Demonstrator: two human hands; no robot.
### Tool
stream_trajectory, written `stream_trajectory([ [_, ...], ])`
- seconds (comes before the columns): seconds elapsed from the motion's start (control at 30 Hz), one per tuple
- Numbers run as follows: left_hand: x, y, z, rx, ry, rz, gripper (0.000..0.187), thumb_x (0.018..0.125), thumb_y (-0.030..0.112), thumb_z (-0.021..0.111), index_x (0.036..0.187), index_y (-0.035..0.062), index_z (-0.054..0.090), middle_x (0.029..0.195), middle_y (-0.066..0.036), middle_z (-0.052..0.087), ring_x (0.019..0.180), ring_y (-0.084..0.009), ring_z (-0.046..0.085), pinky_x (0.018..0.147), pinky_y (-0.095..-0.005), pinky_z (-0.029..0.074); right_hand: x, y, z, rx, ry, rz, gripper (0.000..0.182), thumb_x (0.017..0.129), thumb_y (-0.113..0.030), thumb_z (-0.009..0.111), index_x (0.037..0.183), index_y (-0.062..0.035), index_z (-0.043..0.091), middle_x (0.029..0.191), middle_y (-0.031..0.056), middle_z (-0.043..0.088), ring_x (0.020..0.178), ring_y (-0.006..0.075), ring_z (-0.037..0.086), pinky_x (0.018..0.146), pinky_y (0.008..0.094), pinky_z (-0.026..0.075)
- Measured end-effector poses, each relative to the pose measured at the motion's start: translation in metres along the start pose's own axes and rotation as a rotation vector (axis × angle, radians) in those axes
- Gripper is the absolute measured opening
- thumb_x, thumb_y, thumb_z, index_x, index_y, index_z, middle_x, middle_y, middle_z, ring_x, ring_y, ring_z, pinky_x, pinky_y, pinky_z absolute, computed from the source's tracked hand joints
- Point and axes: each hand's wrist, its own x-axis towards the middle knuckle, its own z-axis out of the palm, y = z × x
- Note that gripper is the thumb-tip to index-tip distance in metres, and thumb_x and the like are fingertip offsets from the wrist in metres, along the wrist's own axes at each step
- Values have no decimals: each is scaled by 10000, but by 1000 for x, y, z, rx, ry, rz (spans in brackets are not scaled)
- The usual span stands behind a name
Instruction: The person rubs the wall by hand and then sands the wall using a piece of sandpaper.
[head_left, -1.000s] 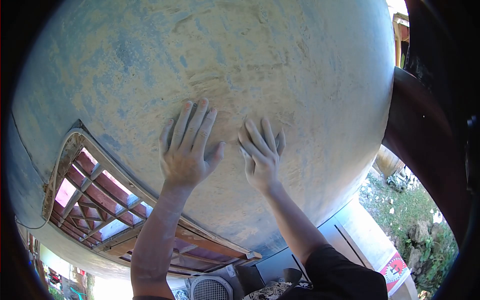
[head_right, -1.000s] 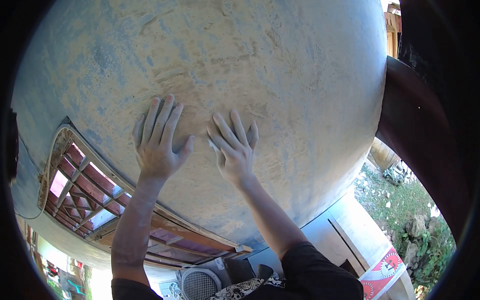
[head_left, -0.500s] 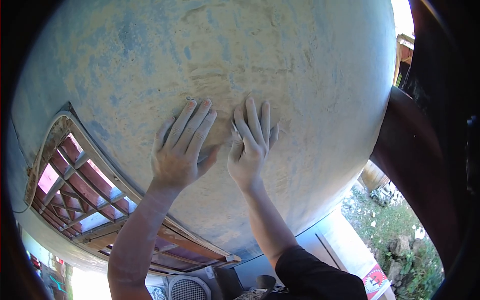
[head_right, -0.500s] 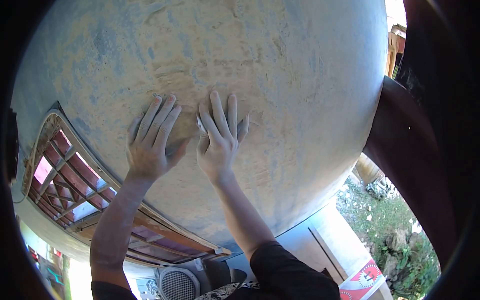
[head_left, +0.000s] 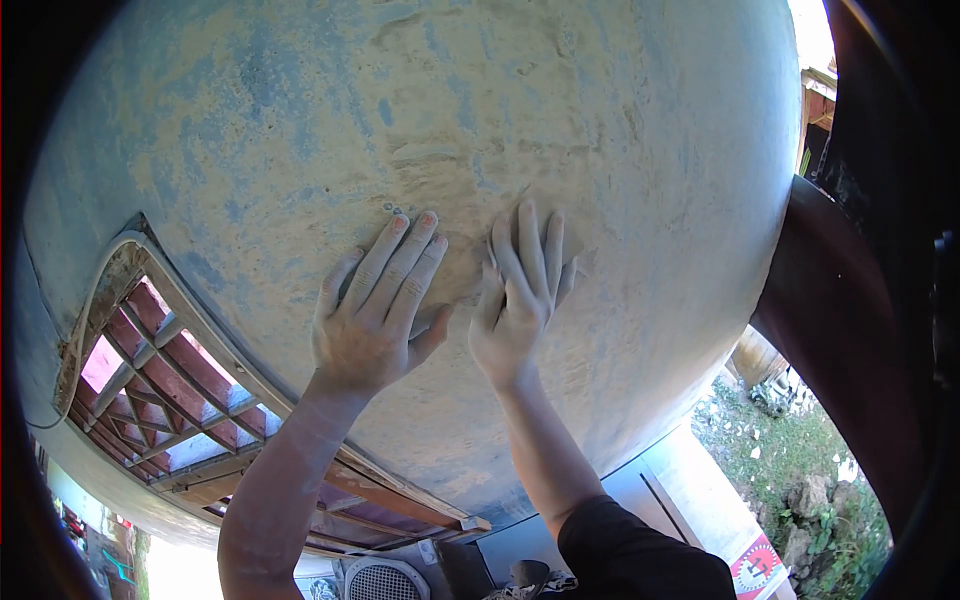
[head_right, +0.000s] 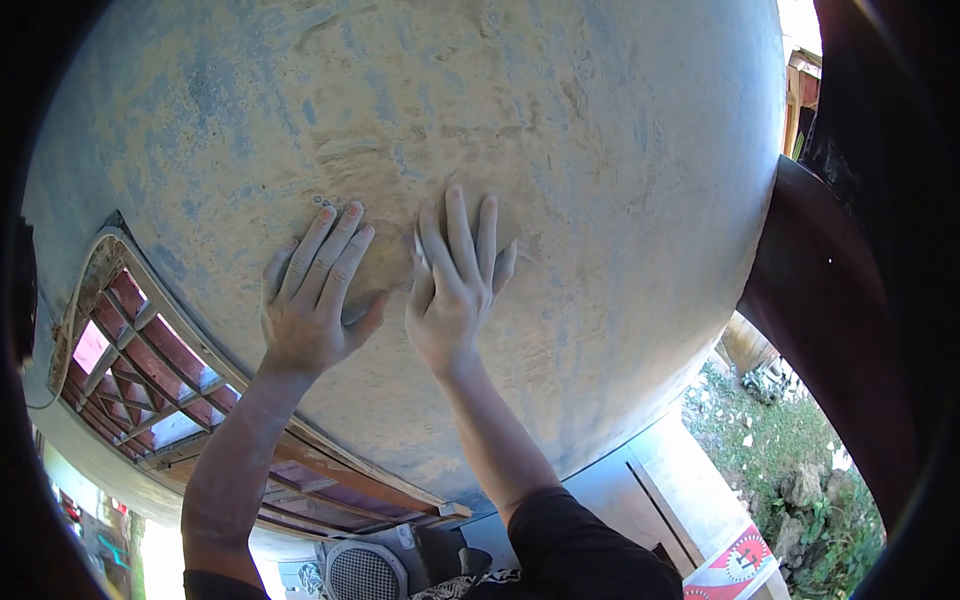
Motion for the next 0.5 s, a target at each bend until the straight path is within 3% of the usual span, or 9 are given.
stream_trajectory([
  [0.17,-1,0,2,-10,-2,3,640,951,425,714,1511,150,572,1598,-34,568,1500,-199,487,1176,-404,337,-42,18,-10,-86,-129,-66,361,1019,-102,596,1330,-173,765,1594,63,577,1566,371,392,1276,581,141],
  [0.33,2,1,-2,1,8,11,567,974,402,663,1484,160,613,1590,-1,580,1474,-152,516,1174,-374,347,9,9,-5,0,-19,-32,375,1029,-121,601,1374,-180,737,1608,61,561,1581,365,364,1274,602,136],
  [0.5,0,1,-1,-25,14,10,567,961,381,694,1473,150,619,1576,-5,593,1467,-162,531,1157,-373,364,-33,6,-6,-18,-59,27,388,993,-85,623,1343,-189,757,1608,45,563,1569,362,389,1280,608,133],
])
